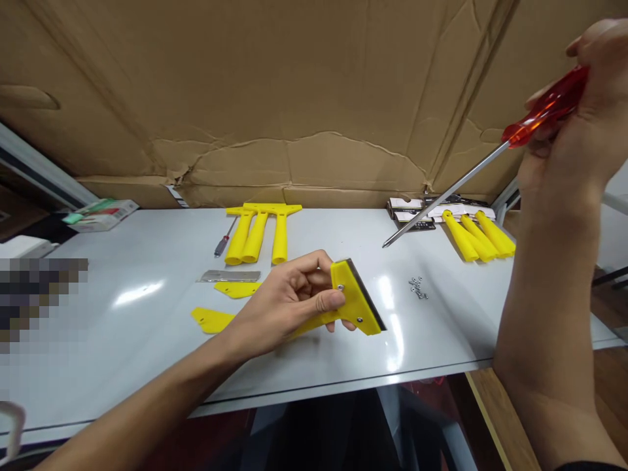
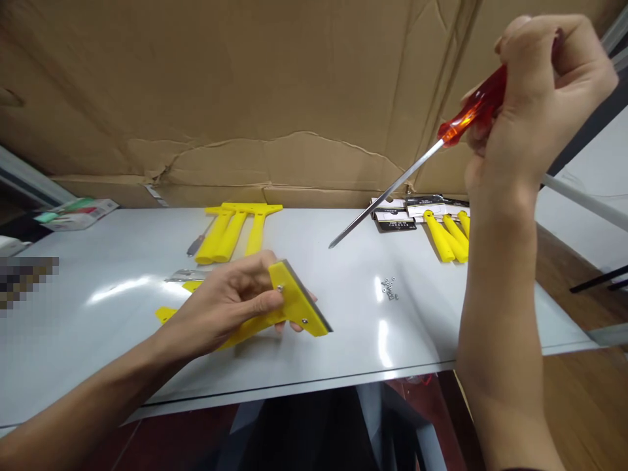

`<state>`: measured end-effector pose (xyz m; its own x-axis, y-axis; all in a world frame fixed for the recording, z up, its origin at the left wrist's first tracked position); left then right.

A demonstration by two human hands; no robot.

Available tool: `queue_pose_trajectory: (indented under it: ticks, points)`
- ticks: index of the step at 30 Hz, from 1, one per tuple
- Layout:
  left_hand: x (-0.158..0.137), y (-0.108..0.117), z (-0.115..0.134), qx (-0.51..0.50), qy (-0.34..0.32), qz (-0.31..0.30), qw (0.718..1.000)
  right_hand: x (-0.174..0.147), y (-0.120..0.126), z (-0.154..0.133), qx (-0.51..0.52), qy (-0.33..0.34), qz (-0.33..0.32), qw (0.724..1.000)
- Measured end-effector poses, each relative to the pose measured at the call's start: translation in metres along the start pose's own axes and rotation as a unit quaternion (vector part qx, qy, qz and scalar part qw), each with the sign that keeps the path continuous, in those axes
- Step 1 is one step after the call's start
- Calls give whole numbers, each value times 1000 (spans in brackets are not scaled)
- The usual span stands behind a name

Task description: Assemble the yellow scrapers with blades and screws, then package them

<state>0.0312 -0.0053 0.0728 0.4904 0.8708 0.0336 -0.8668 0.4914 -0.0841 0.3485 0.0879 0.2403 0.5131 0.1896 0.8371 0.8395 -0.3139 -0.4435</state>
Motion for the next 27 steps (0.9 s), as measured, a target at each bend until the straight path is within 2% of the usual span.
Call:
queue_pose_trajectory:
  ticks: [2, 7, 9, 10, 11, 12, 13, 15, 16, 17, 18, 19, 20, 21, 22, 25, 27]
  points:
    - [2, 1, -1, 7, -1, 6, 1000, -4, -4, -5, 33, 25, 34, 999]
    - [-3, 0, 3, 48, -22, 19, 998, -11, -12, -5, 32, 21, 38, 999]
    - [-8, -1, 9, 106, -95, 54, 988, -9, -11, -3, 39, 28, 38, 998]
    - [-11, 0, 14, 154, -160, 84, 972, -8, -10, -2, 48, 34, 38, 998]
    - [-14, -1, 20, 212, -245, 110, 939, -6, -9, -1, 59, 40, 37, 997]
    - [-18, -2, 25, 279, -343, 132, 887, -5, -8, -1, 70, 46, 35, 996]
    - [-21, -4, 28, 350, -443, 143, 813, -4, -7, -2, 76, 45, 32, 996]
    - [-24, -8, 23, 475, -602, 133, 628, -5, -8, -4, 64, 28, 20, 997]
    - [-22, -8, 16, 524, -647, 117, 541, -7, -10, -6, 47, 13, 12, 999]
    - [-18, -7, 8, 555, -672, 102, 479, -11, -13, -8, 27, -3, 6, 1000]
    - [-14, -4, -1, 583, -677, 89, 440, -17, -17, -10, 4, -19, -4, 1000]
    - [-10, -1, -8, 601, -676, 76, 419, -23, -22, -12, -17, -34, -17, 999]
    - [-6, 2, -15, 610, -670, 69, 416, -31, -28, -13, -33, -44, -33, 998]
    - [-4, 6, -21, 613, -662, 65, 427, -40, -34, -14, -44, -47, -51, 997]
    - [-2, 9, -25, 605, -655, 65, 448, -49, -40, -15, -52, -45, -71, 995]
    - [-2, 15, -33, 557, -633, 63, 534, -72, -55, -15, -63, -23, -118, 991]
    - [-3, 18, -35, 536, -618, 59, 571, -83, -62, -15, -74, -19, -135, 988]
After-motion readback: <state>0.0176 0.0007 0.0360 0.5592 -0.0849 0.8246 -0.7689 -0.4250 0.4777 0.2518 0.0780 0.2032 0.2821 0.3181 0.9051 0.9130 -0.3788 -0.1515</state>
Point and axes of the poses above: each hand's wrist, its own x-axis towards the middle knuckle, its own y-axis out of the back of the hand, z = x × y, the point moved 4 cm from there along x, towards the middle knuckle, and after that the axes turned 9 degrees about z, right-handed, at the moved point
